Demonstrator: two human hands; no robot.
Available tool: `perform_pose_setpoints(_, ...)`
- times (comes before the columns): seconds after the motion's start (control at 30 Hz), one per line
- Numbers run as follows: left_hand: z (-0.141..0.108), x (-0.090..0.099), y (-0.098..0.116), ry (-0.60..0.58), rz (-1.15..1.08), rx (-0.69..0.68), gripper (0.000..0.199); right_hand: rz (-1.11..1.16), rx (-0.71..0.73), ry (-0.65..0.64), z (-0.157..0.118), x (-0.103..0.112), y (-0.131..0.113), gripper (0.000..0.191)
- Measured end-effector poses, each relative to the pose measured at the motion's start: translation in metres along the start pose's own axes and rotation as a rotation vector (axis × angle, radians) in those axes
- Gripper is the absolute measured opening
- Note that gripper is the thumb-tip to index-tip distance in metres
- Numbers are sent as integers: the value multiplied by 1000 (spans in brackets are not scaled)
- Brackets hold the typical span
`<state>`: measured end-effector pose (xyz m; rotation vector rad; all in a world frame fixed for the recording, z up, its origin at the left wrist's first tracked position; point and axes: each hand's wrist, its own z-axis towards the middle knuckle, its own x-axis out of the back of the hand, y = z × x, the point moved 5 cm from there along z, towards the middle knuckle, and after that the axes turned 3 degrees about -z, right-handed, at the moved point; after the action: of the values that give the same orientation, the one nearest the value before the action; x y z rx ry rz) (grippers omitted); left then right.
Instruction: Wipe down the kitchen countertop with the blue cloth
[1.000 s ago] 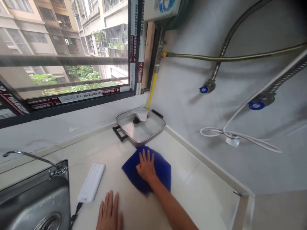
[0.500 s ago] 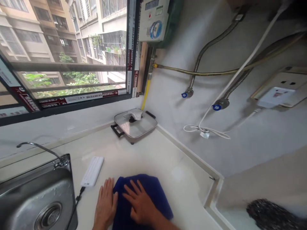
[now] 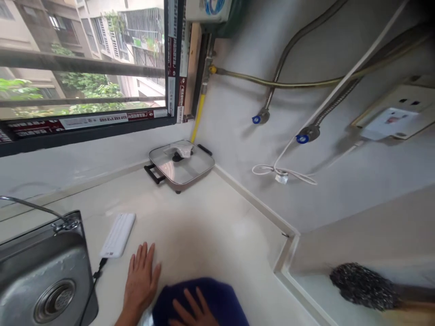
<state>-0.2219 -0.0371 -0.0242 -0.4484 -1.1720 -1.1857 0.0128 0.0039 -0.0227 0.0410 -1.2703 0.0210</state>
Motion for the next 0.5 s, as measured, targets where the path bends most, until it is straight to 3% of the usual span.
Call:
perform_pose_setpoints(0.1,0,8,4,-58,-81,-9,64,285,-94,-217,56,17,26,69)
perform_pose_setpoints(0.17,0,13,6,-76,-121,2,65,395,-137,-287,91,19,45,67)
perform_pose_setpoints(0.37,-1,23,11,-19,-147,53,71,401,-90,-300,187,-14,87,59)
perform_pose_setpoints(0.5,-2,20,14,-77,-127,42,74,378,-87,-283,235,-36,104,58)
